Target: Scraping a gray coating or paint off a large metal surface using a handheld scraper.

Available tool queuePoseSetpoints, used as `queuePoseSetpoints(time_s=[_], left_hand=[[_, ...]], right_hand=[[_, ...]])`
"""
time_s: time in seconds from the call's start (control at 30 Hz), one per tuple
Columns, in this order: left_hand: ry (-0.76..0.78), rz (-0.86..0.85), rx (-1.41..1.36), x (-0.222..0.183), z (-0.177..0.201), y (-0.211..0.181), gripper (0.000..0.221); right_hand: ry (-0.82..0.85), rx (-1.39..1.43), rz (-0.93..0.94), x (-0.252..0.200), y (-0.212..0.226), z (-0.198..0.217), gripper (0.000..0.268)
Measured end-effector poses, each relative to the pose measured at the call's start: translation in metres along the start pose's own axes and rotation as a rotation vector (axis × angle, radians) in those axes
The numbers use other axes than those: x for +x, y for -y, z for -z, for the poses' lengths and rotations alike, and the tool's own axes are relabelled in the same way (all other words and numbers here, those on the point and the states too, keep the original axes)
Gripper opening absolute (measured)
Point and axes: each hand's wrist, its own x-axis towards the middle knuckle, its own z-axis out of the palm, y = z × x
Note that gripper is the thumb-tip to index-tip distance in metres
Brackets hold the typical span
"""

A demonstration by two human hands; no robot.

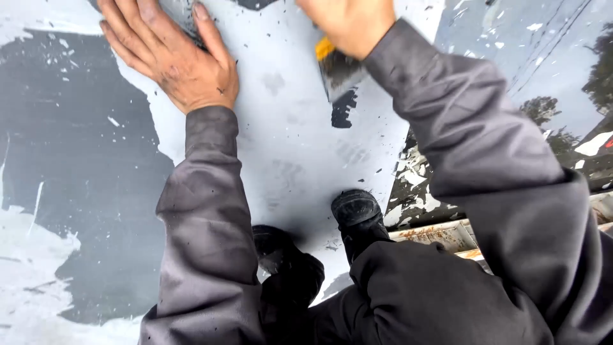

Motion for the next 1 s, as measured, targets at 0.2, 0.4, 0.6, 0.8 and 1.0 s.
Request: queuePoseSetpoints(time_s=[0.2, 0.4, 0.6, 0.8, 1.0], left_hand=[[0.053, 0.002, 0.135, -0.018, 0.001, 0.016, 0.063], [0.054, 0.007, 0.042, 0.007, 0.012, -0.011, 0.062], [0.069, -0.001, 0.12, -0.002, -0.004, 0.009, 0.066], [-0.012, -0.059, 0.036, 0.016, -0.007, -0.008, 0.06], [-0.085, -0.114, -0.005, 0.004, -0.007, 0.001, 0.056]], right_hand=[[-0.129, 0.516, -0.316, -0.017, 0.071, 0.007, 0.028], [-0.099, 0.385, -0.308, 0.004, 0.047, 0.033, 0.028], [-0.266, 0.608, -0.286, 0.0, 0.051, 0.009, 0.022], [-0.388, 0.587, -0.208, -0.001, 0.0, 0.018, 0.019], [-0.45, 0.561, -0.193, 0.008, 0.08, 0.074, 0.032]])
